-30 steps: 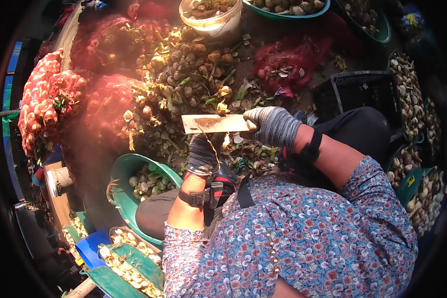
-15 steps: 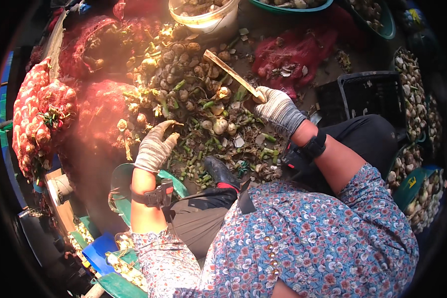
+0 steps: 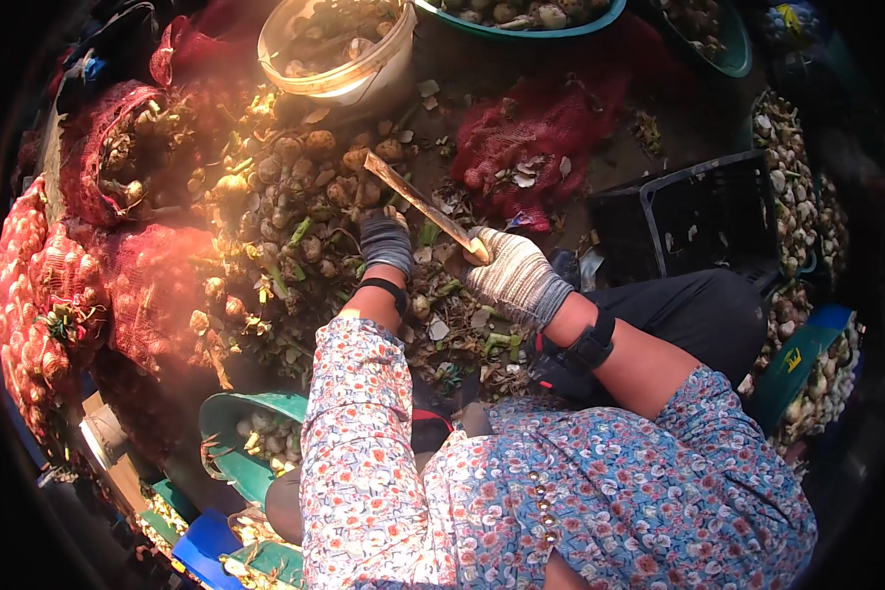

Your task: The person sits on the floor surrounded by large piles of garlic and uses a knife to peel the bulbs. They trim the ends and remove the outer layers, placing the cleaned garlic into a green basin while discarding the peels onto the floor.

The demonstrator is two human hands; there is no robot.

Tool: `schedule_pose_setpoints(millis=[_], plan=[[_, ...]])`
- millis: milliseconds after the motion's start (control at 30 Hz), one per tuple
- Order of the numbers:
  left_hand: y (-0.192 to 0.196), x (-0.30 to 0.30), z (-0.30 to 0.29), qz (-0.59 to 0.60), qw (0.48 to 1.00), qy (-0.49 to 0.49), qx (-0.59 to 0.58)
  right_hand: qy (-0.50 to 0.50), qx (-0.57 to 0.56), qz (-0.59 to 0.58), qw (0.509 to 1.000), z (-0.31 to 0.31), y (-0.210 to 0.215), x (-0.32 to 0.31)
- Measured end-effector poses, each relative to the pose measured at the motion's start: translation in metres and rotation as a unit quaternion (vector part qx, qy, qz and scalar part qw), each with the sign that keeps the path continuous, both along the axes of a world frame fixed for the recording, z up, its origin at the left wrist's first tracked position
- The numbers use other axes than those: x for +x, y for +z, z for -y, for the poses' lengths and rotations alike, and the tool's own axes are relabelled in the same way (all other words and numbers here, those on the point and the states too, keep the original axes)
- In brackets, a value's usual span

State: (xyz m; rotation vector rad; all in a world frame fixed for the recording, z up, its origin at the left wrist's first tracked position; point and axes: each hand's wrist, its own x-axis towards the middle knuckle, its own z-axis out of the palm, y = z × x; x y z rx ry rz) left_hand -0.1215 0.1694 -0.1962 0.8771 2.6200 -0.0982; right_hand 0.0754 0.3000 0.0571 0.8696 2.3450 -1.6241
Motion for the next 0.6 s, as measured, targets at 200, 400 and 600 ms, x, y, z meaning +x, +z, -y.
schedule_pose_setpoints(millis=[200,400,600], plan=[[0.137,0.015,0.016,0.149,0.978,-0.013,0.148,0.014,0.062,0.017,0.998,-0.004,-0.004,0.004],[0.226,0.058,0.070,0.249,0.865,-0.012,0.436,0.223,0.186,0.032,0.956,0.011,0.052,0.008],[0.223,0.101,0.143,-0.174,0.889,-0.297,0.302,0.304,0.181,-0.030,0.935,0.043,0.075,0.024]])
